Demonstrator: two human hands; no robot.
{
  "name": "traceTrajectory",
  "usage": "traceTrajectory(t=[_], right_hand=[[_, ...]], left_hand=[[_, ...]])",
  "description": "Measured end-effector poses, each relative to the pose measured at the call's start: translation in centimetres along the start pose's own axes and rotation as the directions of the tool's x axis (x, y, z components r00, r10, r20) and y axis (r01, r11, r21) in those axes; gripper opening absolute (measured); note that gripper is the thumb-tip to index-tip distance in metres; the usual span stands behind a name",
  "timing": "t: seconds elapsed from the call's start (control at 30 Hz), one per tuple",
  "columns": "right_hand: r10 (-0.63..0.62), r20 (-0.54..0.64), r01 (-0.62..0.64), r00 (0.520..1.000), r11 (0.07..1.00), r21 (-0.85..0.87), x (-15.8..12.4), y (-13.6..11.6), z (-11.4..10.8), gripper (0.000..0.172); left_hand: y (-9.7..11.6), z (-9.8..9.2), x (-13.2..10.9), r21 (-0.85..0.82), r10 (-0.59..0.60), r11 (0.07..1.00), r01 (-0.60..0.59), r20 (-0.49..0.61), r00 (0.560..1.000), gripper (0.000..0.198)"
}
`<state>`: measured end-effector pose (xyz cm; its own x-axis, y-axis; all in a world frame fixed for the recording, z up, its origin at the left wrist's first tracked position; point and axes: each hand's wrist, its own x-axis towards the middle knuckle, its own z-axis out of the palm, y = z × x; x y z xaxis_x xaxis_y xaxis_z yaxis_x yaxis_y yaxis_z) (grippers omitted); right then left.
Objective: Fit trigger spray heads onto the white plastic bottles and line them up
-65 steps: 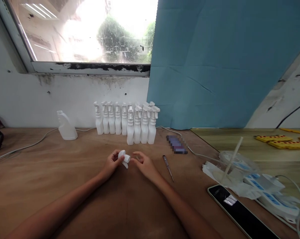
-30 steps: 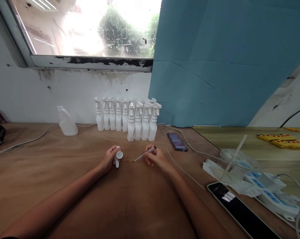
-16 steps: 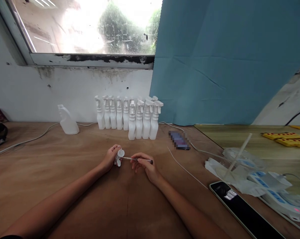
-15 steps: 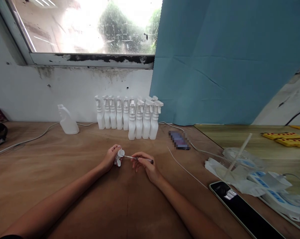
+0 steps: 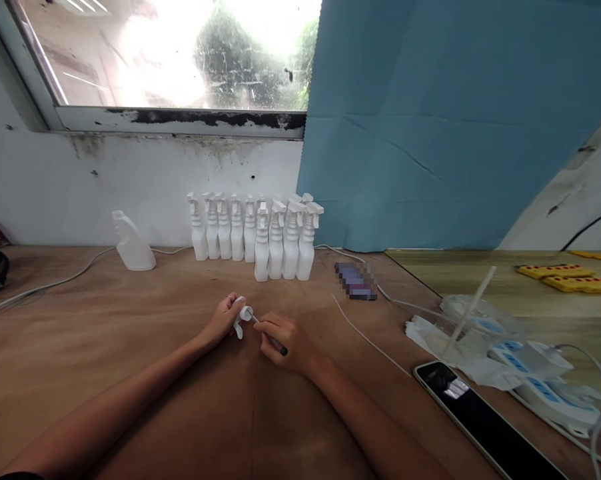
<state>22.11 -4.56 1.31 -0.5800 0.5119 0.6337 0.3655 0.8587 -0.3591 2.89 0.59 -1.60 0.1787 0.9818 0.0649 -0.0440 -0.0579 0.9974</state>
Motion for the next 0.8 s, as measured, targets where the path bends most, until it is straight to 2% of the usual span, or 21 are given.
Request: traceTrajectory(t=[0.1, 0.17, 0.3, 0.4, 0.5, 0.67, 0.8], right_hand=[[0.013, 0.03, -0.012, 0.999, 0.999, -0.03, 0.1, -0.3, 0.2, 0.026], [0.03, 0.05, -0.028, 0.998, 0.999, -0.028, 0.1, -0.4, 0.2, 0.022], [0.145, 0.019, -0.146, 0.989, 0.978, 0.149, 0.0, -0.3, 0.0, 0.02], [0.294, 0.026, -0.281, 0.956, 0.879, 0.386, -0.2, 0.3, -0.2, 0.02], [0.381, 0.057, -0.344, 0.923, 0.748, 0.568, -0.2, 0.8, -0.2, 0.02], [0.471, 0.106, -0.382, 0.876, 0.541, 0.749, -0.1, 0.8, 0.0, 0.02], [0.494, 0.102, -0.372, 0.863, 0.488, 0.79, -0.1, 0.4, 0.5, 0.022]], left_hand=[[0.0, 0.1, -0.1, 0.078, 0.011, 0.997, -0.011, 0.007, 1.0, 0.035], [0.0, 0.1, -0.1, 0.063, 0.002, 0.998, -0.004, 0.028, 1.0, 0.035], [0.2, 0.1, 0.0, -0.031, -0.021, 0.999, 0.024, 0.068, 0.997, 0.038], [0.4, -0.1, 0.1, -0.051, -0.036, 0.998, 0.04, 0.086, 0.996, 0.04], [0.5, -0.1, 0.2, -0.067, -0.046, 0.996, 0.054, 0.116, 0.992, 0.041], [0.7, 0.0, 0.0, -0.109, -0.06, 0.991, 0.081, 0.184, 0.981, 0.041], [1.0, -0.1, 0.0, -0.172, -0.079, 0.979, 0.11, 0.178, 0.981, 0.041]])
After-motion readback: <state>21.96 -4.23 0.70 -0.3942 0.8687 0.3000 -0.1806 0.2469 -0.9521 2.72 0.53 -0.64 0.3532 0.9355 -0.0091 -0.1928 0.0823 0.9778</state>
